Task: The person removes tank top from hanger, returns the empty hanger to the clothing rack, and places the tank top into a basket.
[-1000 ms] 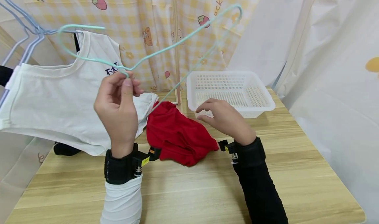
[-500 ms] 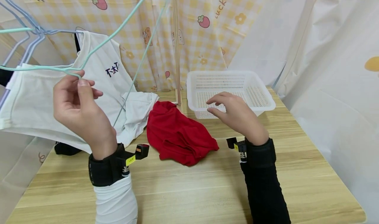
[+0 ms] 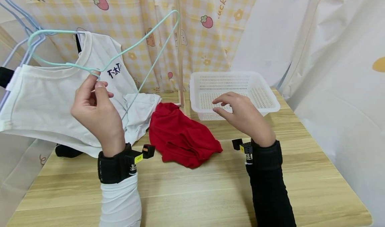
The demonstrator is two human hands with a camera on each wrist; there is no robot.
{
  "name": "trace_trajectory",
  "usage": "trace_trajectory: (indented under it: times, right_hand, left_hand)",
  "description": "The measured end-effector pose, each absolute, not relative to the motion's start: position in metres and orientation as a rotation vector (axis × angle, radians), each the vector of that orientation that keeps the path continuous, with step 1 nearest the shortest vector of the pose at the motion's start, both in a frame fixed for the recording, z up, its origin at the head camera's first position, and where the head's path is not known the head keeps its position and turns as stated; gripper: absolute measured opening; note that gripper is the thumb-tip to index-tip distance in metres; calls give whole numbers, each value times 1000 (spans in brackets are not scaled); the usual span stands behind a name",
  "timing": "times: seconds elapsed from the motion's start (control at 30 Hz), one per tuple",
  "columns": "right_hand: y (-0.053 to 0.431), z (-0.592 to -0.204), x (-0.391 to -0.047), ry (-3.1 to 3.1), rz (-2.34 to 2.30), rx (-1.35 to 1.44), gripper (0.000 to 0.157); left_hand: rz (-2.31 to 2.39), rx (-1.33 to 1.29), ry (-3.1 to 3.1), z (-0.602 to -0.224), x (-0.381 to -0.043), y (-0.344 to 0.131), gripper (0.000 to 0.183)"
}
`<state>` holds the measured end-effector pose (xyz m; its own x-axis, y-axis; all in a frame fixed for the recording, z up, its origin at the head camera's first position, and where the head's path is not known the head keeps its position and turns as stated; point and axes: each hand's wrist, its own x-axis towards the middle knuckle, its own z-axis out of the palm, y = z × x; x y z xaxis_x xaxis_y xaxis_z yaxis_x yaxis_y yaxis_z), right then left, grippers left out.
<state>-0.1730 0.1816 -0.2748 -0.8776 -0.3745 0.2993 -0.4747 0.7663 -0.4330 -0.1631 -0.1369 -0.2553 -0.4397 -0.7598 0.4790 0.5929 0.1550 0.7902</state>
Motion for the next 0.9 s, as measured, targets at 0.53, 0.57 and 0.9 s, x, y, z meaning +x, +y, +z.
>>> trace_trajectory:
  times: [0.53, 0.57, 0.9]
  right_hand:
    - [181, -276, -175, -2756, 778, 680, 24]
    - [181, -277, -175, -2757, 786, 680, 24]
    - [186, -276, -176, -2775, 806, 644, 24]
  left_hand:
    - [-1408, 256, -1517, -272, -179, -143, 33]
    - [-1394, 255, -1540, -273, -180, -143, 32]
    - [-1294, 163, -1665, -277, -202, -133, 27]
